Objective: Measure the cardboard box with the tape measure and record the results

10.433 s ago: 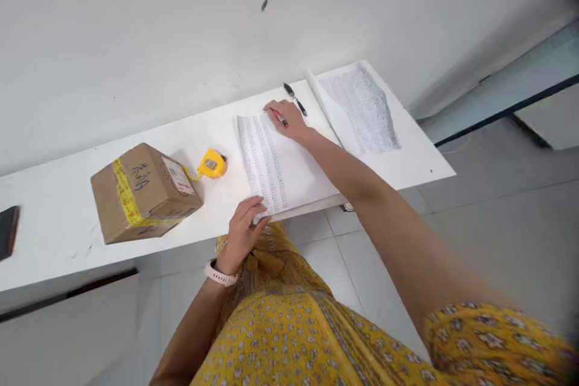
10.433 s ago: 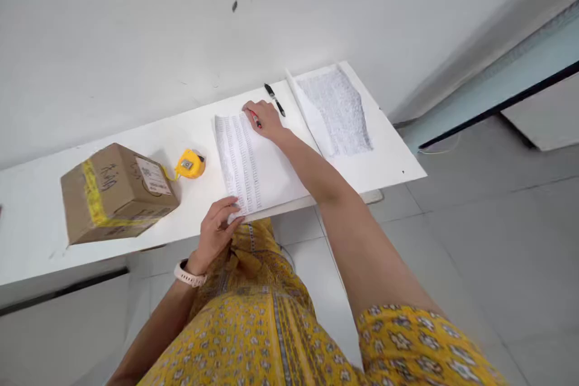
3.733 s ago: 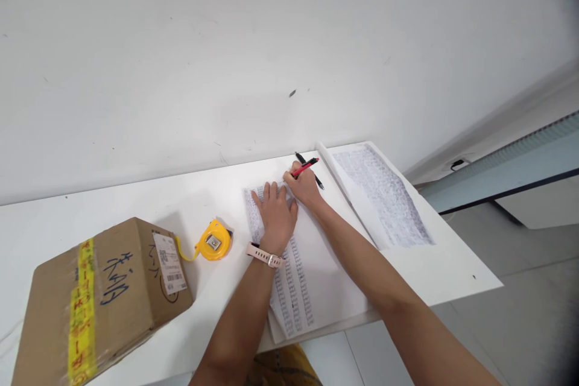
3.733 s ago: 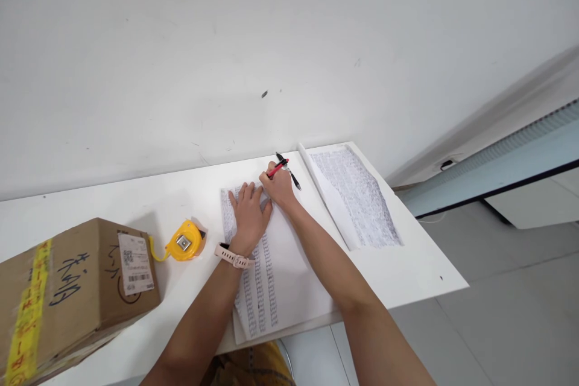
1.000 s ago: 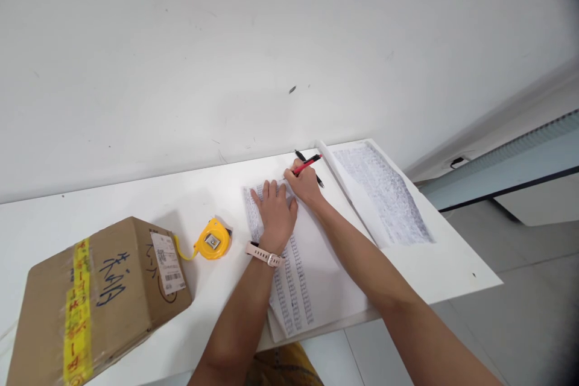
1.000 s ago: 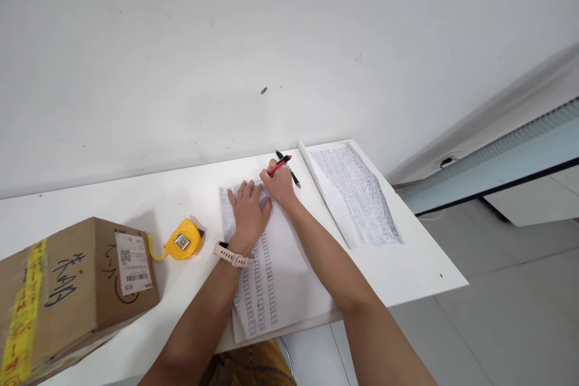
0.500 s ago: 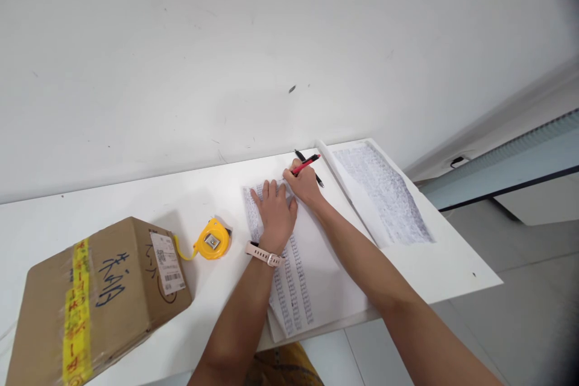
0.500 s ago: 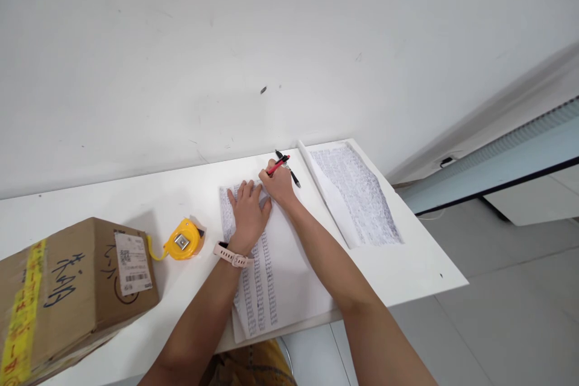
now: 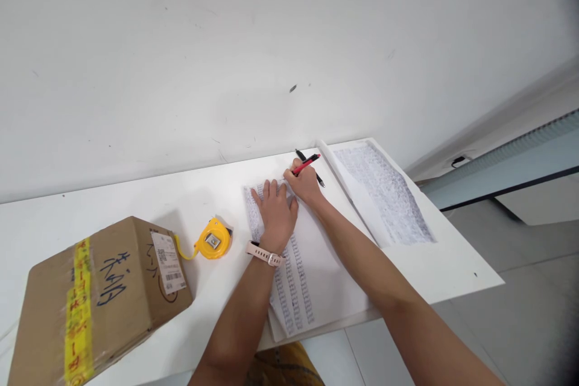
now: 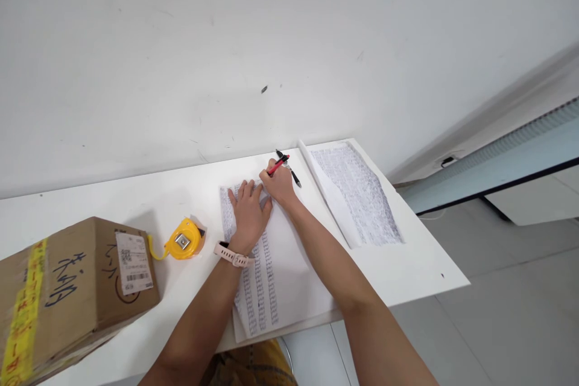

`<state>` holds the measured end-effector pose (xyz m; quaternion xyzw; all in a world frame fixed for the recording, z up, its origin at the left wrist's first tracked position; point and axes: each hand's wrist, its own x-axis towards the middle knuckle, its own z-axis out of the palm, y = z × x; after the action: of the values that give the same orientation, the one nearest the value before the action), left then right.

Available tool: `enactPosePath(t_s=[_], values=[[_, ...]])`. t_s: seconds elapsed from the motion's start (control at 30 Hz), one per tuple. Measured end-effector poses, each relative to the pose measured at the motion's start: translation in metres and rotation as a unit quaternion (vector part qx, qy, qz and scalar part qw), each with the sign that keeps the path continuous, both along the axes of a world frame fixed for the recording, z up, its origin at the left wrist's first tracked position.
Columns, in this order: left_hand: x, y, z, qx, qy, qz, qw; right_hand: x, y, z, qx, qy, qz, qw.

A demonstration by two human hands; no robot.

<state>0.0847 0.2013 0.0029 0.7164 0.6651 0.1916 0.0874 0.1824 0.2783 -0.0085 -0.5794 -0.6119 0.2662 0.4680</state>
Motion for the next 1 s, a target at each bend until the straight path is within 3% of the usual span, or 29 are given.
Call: enactPosePath(t_s=[0.2, 0.3, 0.4, 0.47, 0.63, 0.7, 0.77, 0.83, 0.9, 0.97, 1.0], values=[[0.000, 0.000, -0.001, 0.000, 0.003, 0.001, 1.000, -0.001, -0.002, 0.005, 0.026, 0.070, -0.031, 0.997], [0.000, -0.001, -0.001, 0.000, 0.006, 0.001, 1.000, 0.001, -0.007, 0.011, 0.038, 0.080, -0.016, 0.996], [-0.001, -0.001, -0.001, 0.004, 0.007, -0.003, 1.000, 0.009, -0.018, 0.017, 0.063, -0.037, 0.029, 0.997], [-0.001, -0.001, -0.001, 0.009, 0.007, -0.004, 1.000, 0.019, -0.029, 0.020, 0.081, -0.162, 0.050, 0.982], [-0.002, 0.001, -0.003, 0.022, 0.006, -0.002, 1.000, 0.053, -0.076, 0.027, 0.061, -0.431, 0.113, 0.893], [-0.001, 0.002, -0.005, 0.022, 0.009, 0.001, 1.000, 0.061, -0.106, 0.048, 0.075, -0.463, 0.111, 0.876], [-0.001, 0.002, -0.007, 0.014, 0.021, -0.005, 1.000, 0.061, -0.145, 0.086, 0.112, -0.444, 0.121, 0.881], [0.000, 0.000, -0.007, 0.005, 0.038, -0.018, 0.999, 0.052, -0.192, 0.135, 0.161, -0.382, 0.189, 0.890], [-0.001, -0.006, -0.005, -0.005, 0.055, -0.032, 0.998, 0.040, -0.240, 0.183, 0.202, -0.320, 0.287, 0.880], [-0.003, -0.016, -0.001, -0.037, 0.070, -0.053, 0.995, 0.028, -0.282, 0.216, 0.235, -0.260, 0.372, 0.860], [-0.004, -0.023, 0.000, -0.061, 0.078, -0.065, 0.993, 0.024, -0.299, 0.225, 0.245, -0.228, 0.396, 0.855]])
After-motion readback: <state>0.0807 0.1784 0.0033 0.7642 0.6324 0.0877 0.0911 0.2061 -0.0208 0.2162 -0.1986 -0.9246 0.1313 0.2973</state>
